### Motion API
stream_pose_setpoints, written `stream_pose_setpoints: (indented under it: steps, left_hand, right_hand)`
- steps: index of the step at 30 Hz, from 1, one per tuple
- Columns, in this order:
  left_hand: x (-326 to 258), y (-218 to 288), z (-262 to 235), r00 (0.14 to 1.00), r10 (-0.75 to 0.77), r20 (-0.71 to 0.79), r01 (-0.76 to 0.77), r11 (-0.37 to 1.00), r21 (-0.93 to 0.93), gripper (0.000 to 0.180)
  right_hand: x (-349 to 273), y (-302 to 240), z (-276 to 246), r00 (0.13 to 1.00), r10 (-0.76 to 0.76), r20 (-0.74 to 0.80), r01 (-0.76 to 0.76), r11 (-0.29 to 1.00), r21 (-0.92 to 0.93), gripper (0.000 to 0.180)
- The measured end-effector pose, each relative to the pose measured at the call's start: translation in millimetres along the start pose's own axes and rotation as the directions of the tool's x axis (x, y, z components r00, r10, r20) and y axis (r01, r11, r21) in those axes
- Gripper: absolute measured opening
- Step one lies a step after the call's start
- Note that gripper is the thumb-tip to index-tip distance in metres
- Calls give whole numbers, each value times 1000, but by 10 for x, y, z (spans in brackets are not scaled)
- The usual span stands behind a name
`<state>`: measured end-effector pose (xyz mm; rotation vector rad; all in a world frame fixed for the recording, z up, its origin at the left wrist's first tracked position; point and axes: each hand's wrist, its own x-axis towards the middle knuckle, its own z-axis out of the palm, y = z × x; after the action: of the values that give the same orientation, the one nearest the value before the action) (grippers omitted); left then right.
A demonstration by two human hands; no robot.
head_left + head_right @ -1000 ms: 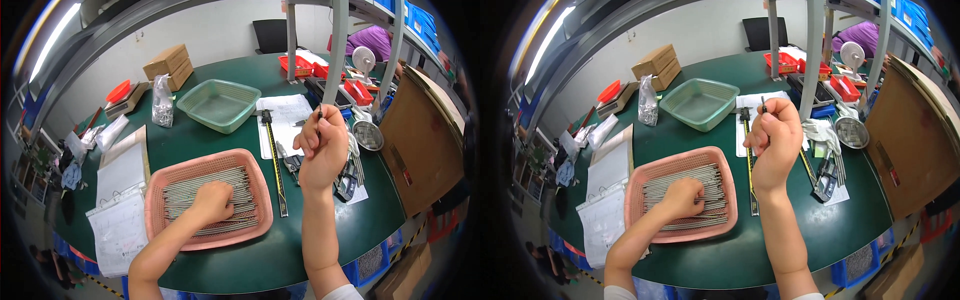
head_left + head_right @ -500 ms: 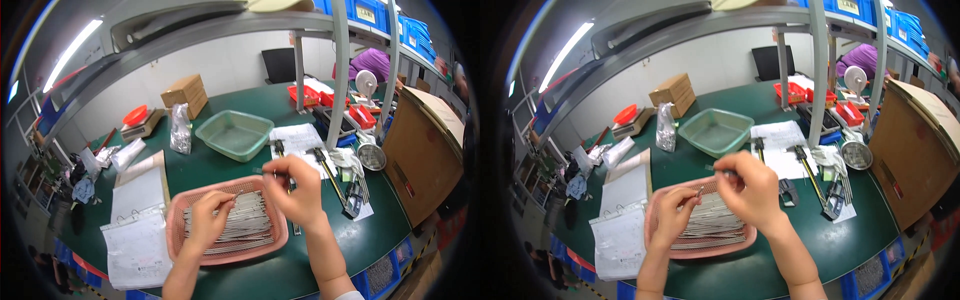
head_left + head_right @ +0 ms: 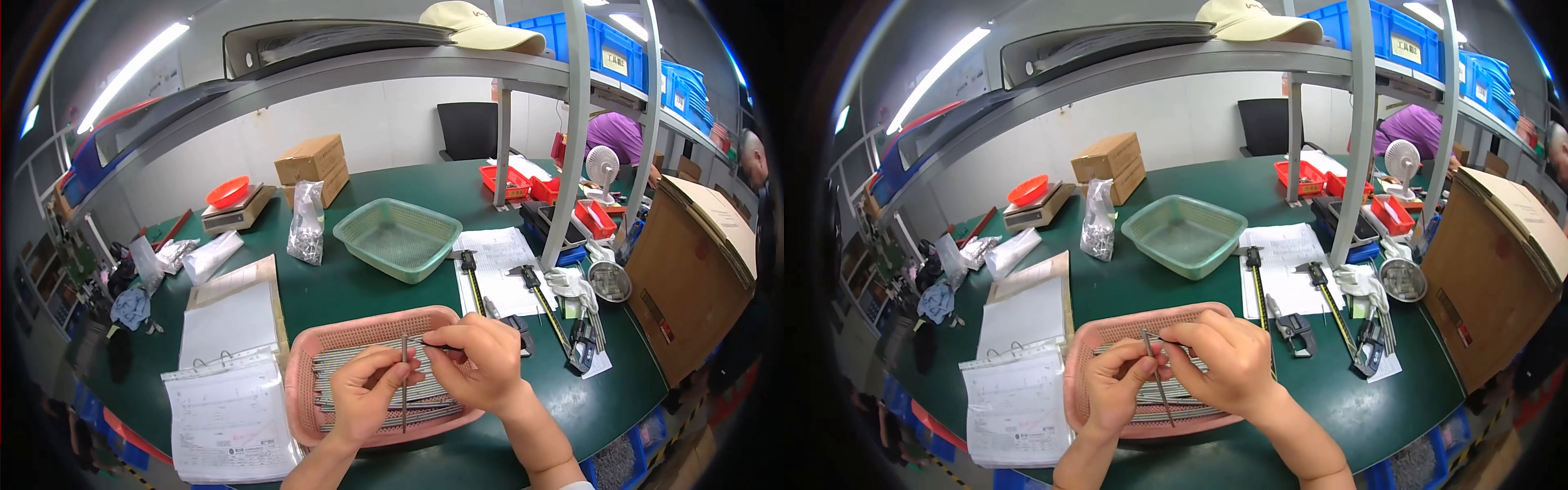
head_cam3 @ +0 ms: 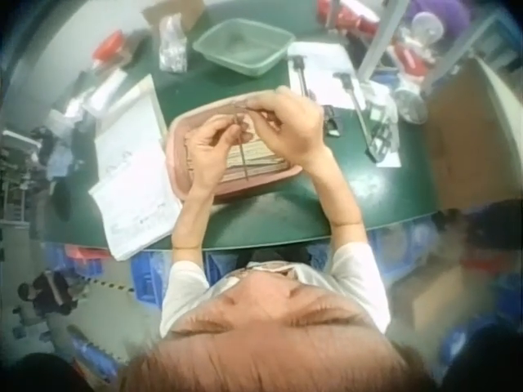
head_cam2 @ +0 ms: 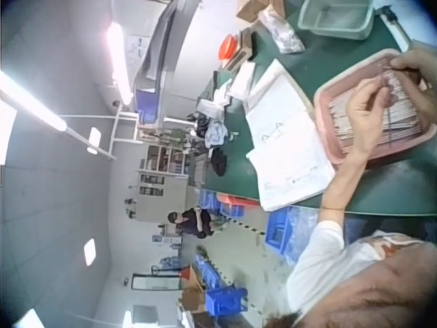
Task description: The recorder is inspecting thin metal rods and fitting small black components onto their ends at a factory workstation.
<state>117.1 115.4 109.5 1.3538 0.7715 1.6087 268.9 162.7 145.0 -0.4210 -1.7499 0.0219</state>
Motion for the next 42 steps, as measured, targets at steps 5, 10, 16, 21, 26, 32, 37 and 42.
stream_pose_setpoints:
  steps: [5, 10, 16, 21, 26, 32, 37, 42]
  left_hand:
    - [3, -1, 11, 998, 53, 14, -54, 998, 43, 15]
    - [-28, 33, 17, 997, 79, 7, -79, 987, 141, 15]
    - [-38, 13, -20, 998, 56, -3, -55, 993, 108, 15]
    - [-35, 6, -39, 998, 56, 15, -57, 987, 151, 14]
    - [-42, 45, -21, 998, 55, -11, -53, 989, 136, 14]
    - [11, -31, -33, 999, 40, -34, -35, 990, 138, 14]
    - [53, -14, -55, 999, -19, 36, 18, 999, 47, 16]
    - [67, -28, -95, 992, -111, 56, 112, 993, -27, 16]
  right_hand:
    - [-11, 1, 5, 1000, -2, 8, 3, 1000, -24, 21]
    - [4, -53, -36, 999, -22, 23, 24, 996, -88, 15]
    - [-23, -2, -68, 994, -19, 107, 39, 982, -184, 9]
    - [-17, -29, -44, 994, -2, 109, 20, 987, -159, 11]
    - [-12, -66, -75, 991, 74, 116, -69, 997, -42, 9]
    - [-83, 44, -99, 981, 66, 184, -31, 982, -184, 12]
    - [-38, -109, -62, 941, 302, 153, -292, 952, -88, 17]
    - [-77, 42, -38, 968, 158, 193, -132, 981, -141, 11]
